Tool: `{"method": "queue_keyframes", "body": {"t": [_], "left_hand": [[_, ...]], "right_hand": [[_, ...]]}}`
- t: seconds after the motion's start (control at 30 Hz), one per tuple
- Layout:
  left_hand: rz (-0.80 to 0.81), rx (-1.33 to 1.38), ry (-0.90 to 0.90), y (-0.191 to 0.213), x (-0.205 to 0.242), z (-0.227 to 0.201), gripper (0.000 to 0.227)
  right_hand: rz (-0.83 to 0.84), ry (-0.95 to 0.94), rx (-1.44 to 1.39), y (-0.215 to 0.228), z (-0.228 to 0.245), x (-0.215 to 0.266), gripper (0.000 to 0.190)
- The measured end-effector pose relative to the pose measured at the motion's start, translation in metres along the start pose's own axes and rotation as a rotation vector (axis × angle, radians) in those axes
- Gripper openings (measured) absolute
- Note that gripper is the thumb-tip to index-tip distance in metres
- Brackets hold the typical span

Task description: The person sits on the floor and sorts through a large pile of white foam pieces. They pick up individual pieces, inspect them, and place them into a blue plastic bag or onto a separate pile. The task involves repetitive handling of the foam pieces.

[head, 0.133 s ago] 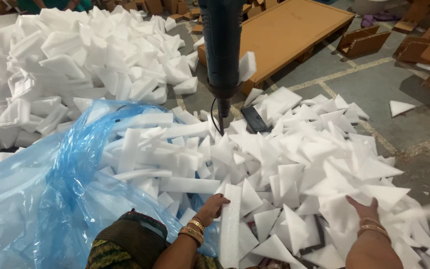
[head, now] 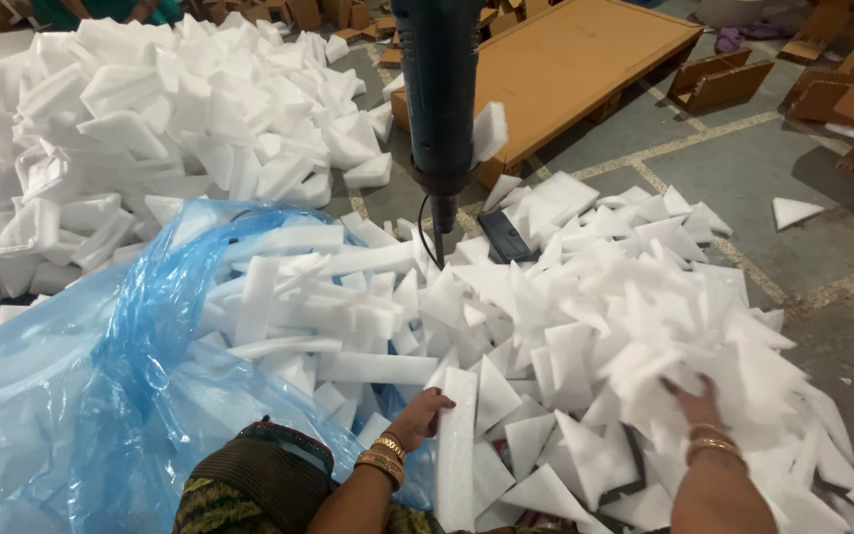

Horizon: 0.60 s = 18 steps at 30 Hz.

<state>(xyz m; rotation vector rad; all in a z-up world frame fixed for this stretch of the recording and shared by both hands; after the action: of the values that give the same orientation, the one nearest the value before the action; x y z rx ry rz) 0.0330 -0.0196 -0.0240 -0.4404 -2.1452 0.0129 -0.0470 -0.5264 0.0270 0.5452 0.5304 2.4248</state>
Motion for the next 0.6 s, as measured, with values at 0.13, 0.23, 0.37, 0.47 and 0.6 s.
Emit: {"method": "queue_keyframes", "body": {"t": [0.13, 0.23, 0.37, 0.47, 0.6], "left_hand": [[0.046, -0.015, 0.020, 0.002, -0.007, 0.011, 0.022], [0.090, -0.070, 0.006, 0.006, -0.014, 0.017, 0.023], [0.129, -0.020, 0.012, -0.002, 0.001, 0.012, 0.031], [0.140, 0.086, 0.045, -0.004, 0.008, 0.007, 0.046], [0.221, 0.263, -0.032, 0.004, -0.003, 0.004, 0.055]], "right_hand": [[0.177, 0.190, 0.188, -0.060, 0.010, 0.004, 0.121], [0.228, 0.259, 0.133, -0.086, 0.000, 0.001, 0.124], [0.325, 0.294, 0.108, -0.114, 0.005, 0.001, 0.128], [0.371, 0.286, 0.308, -0.129, 0.017, 0.018, 0.123], [0.506, 0.257, 0.564, -0.140, 0.039, 0.039, 0.103]]}}
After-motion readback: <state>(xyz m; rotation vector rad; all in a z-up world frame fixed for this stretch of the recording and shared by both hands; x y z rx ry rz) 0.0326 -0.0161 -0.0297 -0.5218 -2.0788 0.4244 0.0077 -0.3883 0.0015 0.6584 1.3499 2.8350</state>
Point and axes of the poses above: each hand's wrist, its own x-axis away from the middle knuckle, its own y-axis out of the back of the hand, z = x × y, the point moved 6 cm from there along -x, towards the middle knuckle, and after that the axes turned 14 degrees about y, right-handed, at the moved point
